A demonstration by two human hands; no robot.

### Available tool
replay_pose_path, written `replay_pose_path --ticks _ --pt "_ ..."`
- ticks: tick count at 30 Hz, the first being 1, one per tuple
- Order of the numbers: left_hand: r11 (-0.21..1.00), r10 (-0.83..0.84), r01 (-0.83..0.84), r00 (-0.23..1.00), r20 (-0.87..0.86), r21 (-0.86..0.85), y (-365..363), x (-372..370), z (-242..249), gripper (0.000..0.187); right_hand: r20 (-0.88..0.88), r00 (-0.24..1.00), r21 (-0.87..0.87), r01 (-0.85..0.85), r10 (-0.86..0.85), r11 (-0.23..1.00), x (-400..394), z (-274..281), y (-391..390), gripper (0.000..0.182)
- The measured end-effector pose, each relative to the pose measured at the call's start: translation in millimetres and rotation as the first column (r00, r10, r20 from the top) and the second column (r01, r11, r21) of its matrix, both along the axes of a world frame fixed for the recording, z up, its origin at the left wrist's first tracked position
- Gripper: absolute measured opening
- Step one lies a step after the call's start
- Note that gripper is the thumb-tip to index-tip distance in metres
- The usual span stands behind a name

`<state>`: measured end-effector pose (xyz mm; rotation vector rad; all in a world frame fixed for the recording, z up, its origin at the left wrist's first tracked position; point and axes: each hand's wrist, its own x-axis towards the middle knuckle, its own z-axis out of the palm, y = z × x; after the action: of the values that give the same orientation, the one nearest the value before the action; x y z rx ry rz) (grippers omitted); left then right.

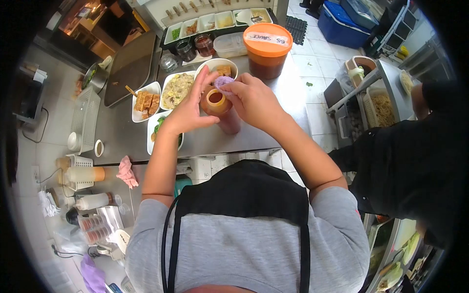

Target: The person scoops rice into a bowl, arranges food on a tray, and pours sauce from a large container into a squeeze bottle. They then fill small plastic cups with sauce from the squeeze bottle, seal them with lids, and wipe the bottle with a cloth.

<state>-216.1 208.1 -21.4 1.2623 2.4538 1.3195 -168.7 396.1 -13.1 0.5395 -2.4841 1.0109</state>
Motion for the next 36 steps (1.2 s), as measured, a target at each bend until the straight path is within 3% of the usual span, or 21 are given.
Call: replay_pose_path --ticks 3,6,9,13,16,18,19,25,28,29,30,31,32,33,36 --pt "0.99 -0.04 0.007 0.973 0.227 0.144 6.8 4.3 -8.6 0.104 -0.012 0.996 0.052 0.09 -0.09 0.995 9.0 5.3 -3.4 0.014" --pt "0.945 0.033 -0.096 0.979 0.201 0.313 18.3 16.7 -21.4 0.104 -0.065 0.983 0.102 0.175 -0.169 0.979 18.8 4.3 -7.5 0.014" --pt "0.877 0.253 -0.266 0.964 0.087 0.399 35.2 30.4 -31.8 0.101 -0.096 0.971 0.164 0.232 -0.219 0.959 26.3 4.7 -10.9 0.013" --pt "0.802 0.48 -0.426 0.877 -0.028 0.42 50.6 37.1 -48.2 0.098 -0.128 0.969 0.25 0.239 -0.212 0.938 34.3 9.6 -13.2 0.01" --pt "0.786 0.522 -0.466 0.852 -0.033 0.406 53.3 38.2 -48.1 0.097 -0.043 0.982 0.13 0.187 -0.183 0.974 34.1 15.8 -0.7 0.009" --pt "0.783 0.538 -0.493 0.843 -0.017 0.379 54.0 40.6 -42.1 0.098 -0.078 0.96 0.049 0.272 -0.268 0.961 20.8 14.8 20.3 0.01" --pt "0.783 0.537 -0.488 0.843 -0.022 0.386 53.6 41.0 -42.0 0.098 0.009 0.946 0.025 0.324 -0.324 0.946 12.6 11.9 32.2 0.013" --pt "0.78 0.522 -0.463 0.852 -0.03 0.42 51.9 40.9 -44.1 0.097 0.21 0.915 -0.237 0.391 -0.346 0.89 -31.1 -55.0 66.2 0.025" --pt "0.783 0.52 -0.463 0.854 -0.029 0.415 52.0 40.8 -42.2 0.097 0.328 0.908 -0.659 0.418 -0.262 0.625 -55.4 -112.8 75.1 0.024" --pt "0.786 0.521 -0.464 0.853 -0.033 0.41 51.8 41.1 -41.5 0.096 0.49 0.855 -0.616 0.478 -0.17 0.626 -51.1 -115.5 79.3 0.026" --pt "0.788 0.521 -0.464 0.852 -0.037 0.404 51.5 41.5 -41.0 0.096 0.52 0.835 -0.467 0.455 -0.18 0.758 -52.5 -134.2 90.5 0.026" --pt "0.792 0.522 -0.465 0.852 -0.045 0.396 50.9 42.2 -41.0 0.096 0.374 0.87 -0.22 0.418 -0.32 0.881 -48.1 -164.8 104.1 0.027" --pt "0.793 0.525 -0.466 0.849 -0.054 0.392 50.8 42.1 -41.2 0.096 0.184 0.897 0.058 0.399 -0.402 0.915 -46.3 -183.9 112.9 0.029" --pt "0.793 0.53 -0.47 0.846 -0.06 0.387 50.8 41.8 -41.6 0.095 0.262 0.865 0.104 0.415 -0.427 0.904 -33.9 -180.1 108.1 0.032" --pt "0.783 0.524 -0.473 0.851 -0.02 0.403 51.2 41.0 -42.8 0.095 0.059 0.904 0.509 0.338 -0.424 0.791 -7.6 -174.4 91.2 0.029"
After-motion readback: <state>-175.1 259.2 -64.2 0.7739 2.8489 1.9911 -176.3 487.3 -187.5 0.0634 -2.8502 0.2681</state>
